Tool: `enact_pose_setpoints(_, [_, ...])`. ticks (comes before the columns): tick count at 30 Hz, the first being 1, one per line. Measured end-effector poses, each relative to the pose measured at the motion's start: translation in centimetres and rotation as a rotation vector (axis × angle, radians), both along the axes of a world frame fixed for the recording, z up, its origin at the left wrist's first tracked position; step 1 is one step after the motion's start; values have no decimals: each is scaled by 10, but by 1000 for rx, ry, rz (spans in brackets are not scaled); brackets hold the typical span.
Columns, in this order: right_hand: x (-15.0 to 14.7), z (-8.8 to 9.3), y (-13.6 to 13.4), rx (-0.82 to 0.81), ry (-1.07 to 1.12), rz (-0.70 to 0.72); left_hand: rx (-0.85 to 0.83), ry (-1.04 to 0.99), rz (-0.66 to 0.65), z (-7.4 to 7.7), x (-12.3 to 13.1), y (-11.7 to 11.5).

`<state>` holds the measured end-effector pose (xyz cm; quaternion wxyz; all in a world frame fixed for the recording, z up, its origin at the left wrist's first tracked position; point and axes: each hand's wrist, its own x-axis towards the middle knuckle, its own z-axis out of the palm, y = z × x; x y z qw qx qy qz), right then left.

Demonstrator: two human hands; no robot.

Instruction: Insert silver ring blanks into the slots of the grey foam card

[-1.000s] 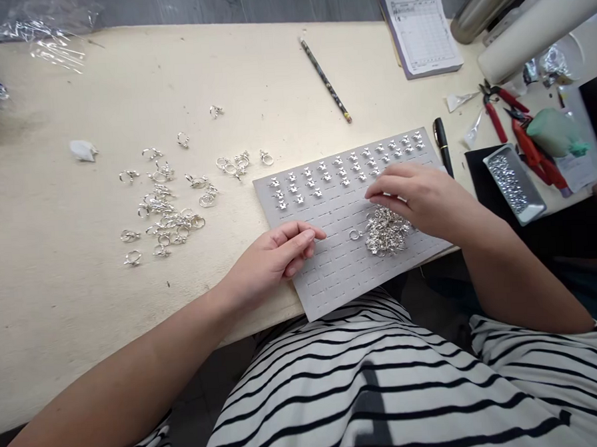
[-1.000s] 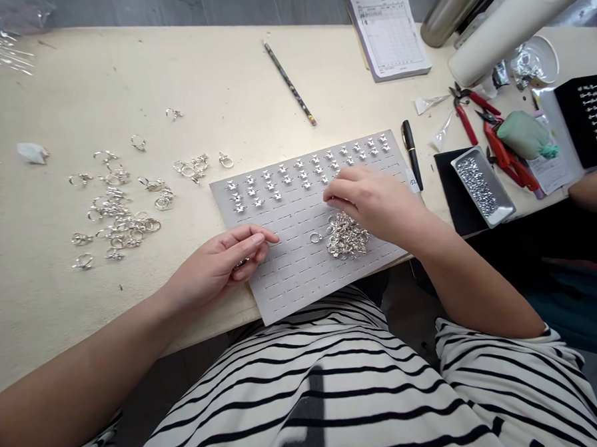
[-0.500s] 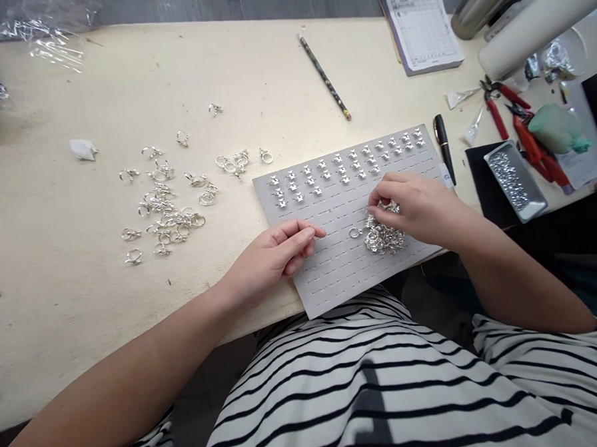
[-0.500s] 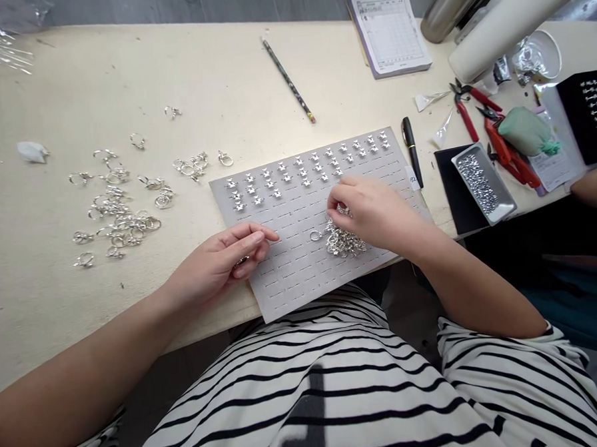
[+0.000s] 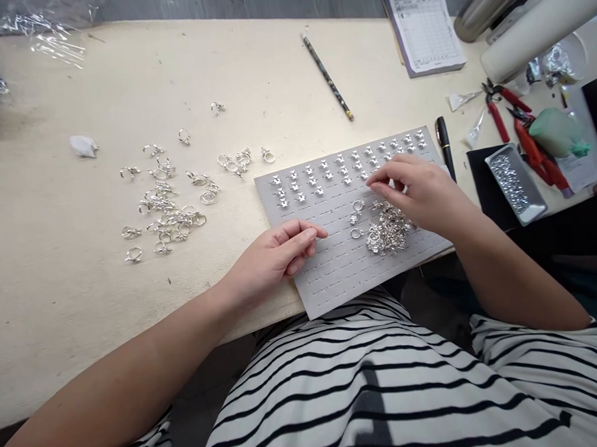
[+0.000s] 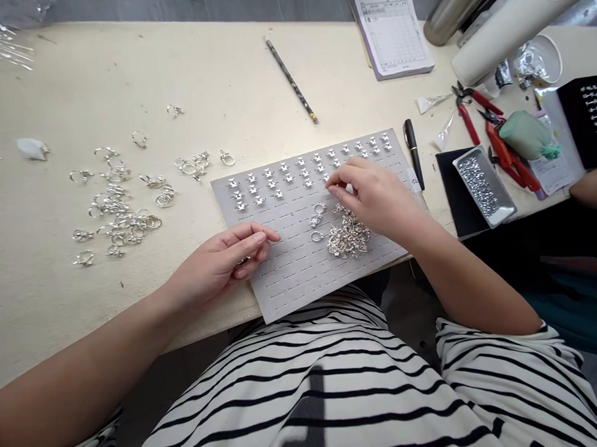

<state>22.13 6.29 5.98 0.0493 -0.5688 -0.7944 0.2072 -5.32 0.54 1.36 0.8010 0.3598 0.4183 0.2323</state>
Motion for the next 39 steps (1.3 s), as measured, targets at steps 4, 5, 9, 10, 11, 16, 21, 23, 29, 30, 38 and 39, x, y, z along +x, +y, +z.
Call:
enact_pose_setpoints(4, [4,-2,-5,-29,20,131,7,0,1,0,1,1])
enact_pose_setpoints(5, [2,-2,-6,-38,8,140,8,1,1,0,1,1])
enact_pose_setpoints(9, [-4,-4,-6,-77,-27,184,15,6,-4,1,0,1])
enact_pose_setpoints(10, [-5,-4,-6,-92,-27,189,16,7,-3,1,0,1])
enact_pose_setpoints(11, [-6,-4,-5,-108,-26,186,16,7,-1,1,0,1])
enact_pose_setpoints(16, [-9,-2,0,-140,1,117,14,2,3,1,2,1])
enact_pose_setpoints(21, [-17,-4,8,-88,84,86,8,7,3,2,3,1])
enact_pose_setpoints(23, [-21,-4,13,-86,83,77,12,10,0,3,2,0])
enact_pose_setpoints(29, [-35,-5,25,-48,46,87,27,21,-15,1,1,1])
enact_pose_setpoints(30, [-37,-6,27,-37,42,97,26,21,-15,1,1,1])
enact_pose_setpoints(38, [-45,-9,33,-7,-46,219,24,13,-11,3,3,0])
enact_pose_setpoints(39, [-45,-9,33,-10,-49,221,23,12,-10,3,3,1])
